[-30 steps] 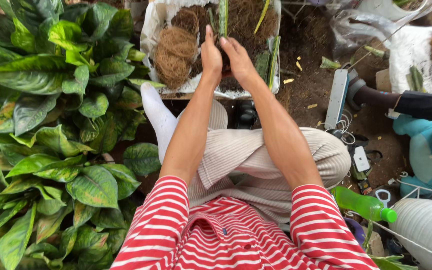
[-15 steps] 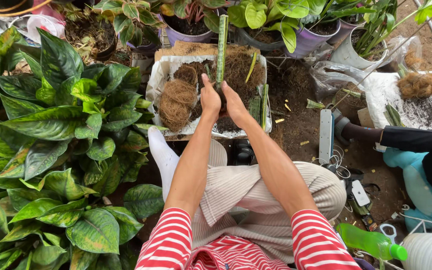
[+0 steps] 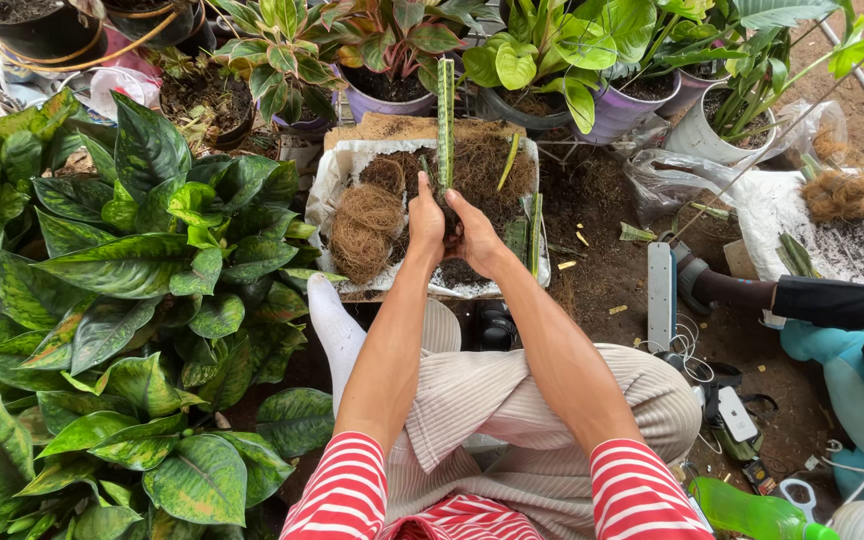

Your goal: The person sits on the ground and plants a snake plant leaf cutting into soil in a styrofoam box. They hold the leaf upright with both hands, press and pack soil around its base, add handfuls of soil, and repeatedly firm the soil around the cutting.

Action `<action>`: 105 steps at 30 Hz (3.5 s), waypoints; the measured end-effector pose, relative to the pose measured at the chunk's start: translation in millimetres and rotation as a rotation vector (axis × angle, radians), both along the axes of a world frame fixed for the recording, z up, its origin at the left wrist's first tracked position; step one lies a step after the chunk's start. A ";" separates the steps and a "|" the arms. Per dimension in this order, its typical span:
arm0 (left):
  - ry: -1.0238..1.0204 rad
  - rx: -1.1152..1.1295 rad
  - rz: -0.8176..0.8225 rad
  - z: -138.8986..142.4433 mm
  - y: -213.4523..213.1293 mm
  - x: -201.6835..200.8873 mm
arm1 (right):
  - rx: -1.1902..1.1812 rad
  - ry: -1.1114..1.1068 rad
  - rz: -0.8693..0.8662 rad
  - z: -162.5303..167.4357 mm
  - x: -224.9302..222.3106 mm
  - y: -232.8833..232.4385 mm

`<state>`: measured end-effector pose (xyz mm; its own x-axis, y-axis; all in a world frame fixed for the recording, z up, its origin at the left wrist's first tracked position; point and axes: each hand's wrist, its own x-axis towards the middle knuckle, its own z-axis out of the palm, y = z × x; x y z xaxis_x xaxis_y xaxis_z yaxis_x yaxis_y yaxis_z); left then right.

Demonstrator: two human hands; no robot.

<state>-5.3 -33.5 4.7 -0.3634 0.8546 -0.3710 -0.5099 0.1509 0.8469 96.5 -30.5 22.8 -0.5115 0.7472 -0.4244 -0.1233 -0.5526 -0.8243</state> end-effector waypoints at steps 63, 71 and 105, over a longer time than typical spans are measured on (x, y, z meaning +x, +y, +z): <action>0.247 0.055 0.086 -4.5 -1.0 -2.1 | 0.059 0.015 -0.036 -4.4 -10.9 -5.3; 0.224 0.048 0.070 -3.6 -1.8 -3.3 | 0.075 -0.007 -0.036 -2.4 -12.9 -6.5; -0.092 0.131 0.067 -5.3 -1.7 -7.2 | 0.185 -0.048 -0.003 -3.7 -14.7 -3.3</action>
